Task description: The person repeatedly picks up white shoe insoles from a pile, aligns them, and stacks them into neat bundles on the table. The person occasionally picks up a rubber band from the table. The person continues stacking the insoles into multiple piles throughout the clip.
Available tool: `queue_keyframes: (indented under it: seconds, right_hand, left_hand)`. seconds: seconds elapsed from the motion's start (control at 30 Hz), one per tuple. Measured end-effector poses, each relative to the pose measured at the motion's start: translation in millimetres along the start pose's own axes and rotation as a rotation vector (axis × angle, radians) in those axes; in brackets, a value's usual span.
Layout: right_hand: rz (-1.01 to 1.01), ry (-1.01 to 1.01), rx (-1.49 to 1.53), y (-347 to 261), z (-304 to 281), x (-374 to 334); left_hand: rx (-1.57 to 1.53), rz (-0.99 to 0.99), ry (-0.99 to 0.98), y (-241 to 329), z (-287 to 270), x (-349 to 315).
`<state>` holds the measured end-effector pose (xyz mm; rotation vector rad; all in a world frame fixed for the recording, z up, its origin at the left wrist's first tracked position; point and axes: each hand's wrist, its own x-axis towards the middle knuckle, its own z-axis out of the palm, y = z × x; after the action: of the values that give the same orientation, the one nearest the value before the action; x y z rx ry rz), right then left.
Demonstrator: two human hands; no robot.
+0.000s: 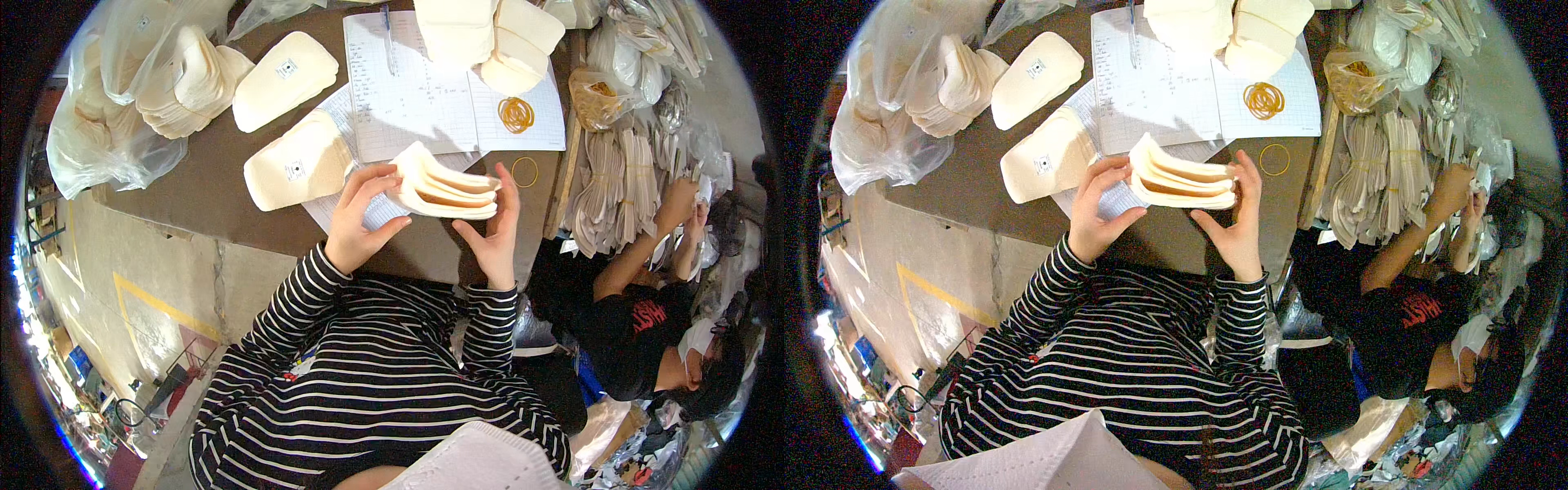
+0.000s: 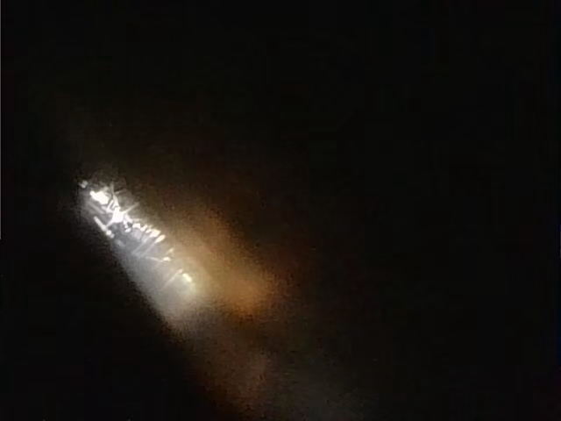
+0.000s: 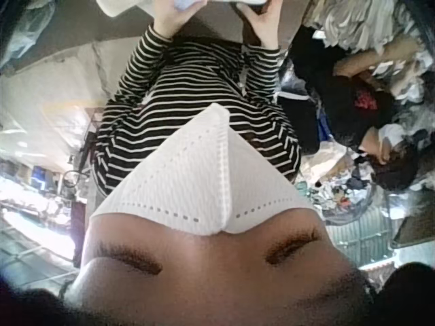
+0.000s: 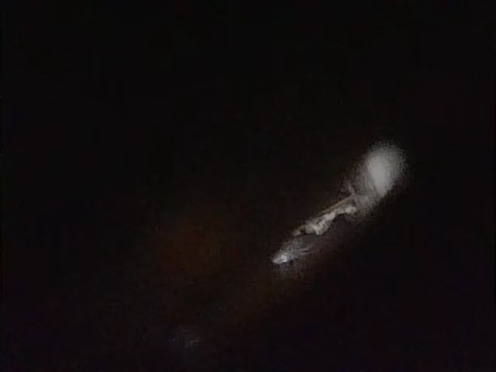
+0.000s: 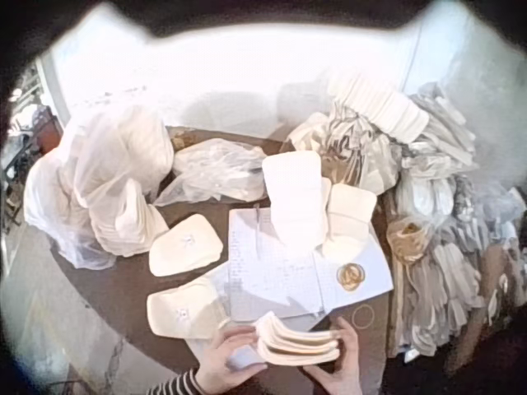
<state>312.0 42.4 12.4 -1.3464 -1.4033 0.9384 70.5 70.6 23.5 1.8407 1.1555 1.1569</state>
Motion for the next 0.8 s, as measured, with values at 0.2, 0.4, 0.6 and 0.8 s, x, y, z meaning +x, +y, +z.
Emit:
queue_keyframes:
  seconds: [0.2, 0.4, 0.6, 0.8]
  right_hand:
    - [-0.052, -0.021, -0.025, 11, 5, 4]
    - [-0.190, 0.090, -0.391, -23, 10, 8]
    - [-0.159, 0.099, -0.210, -14, 16, -8]
    - [0.023, 0.071, -0.085, -40, 10, -15]
  left_hand:
    - [-0.056, -0.197, -0.027, -4, 2, 1]
    - [0.015, -0.095, -0.029, -3, 0, 7]
    - [-0.194, -0.293, 0.204, 0, 16, -10]
    - [-0.223, -0.458, 0.100, 22, 0, -14]
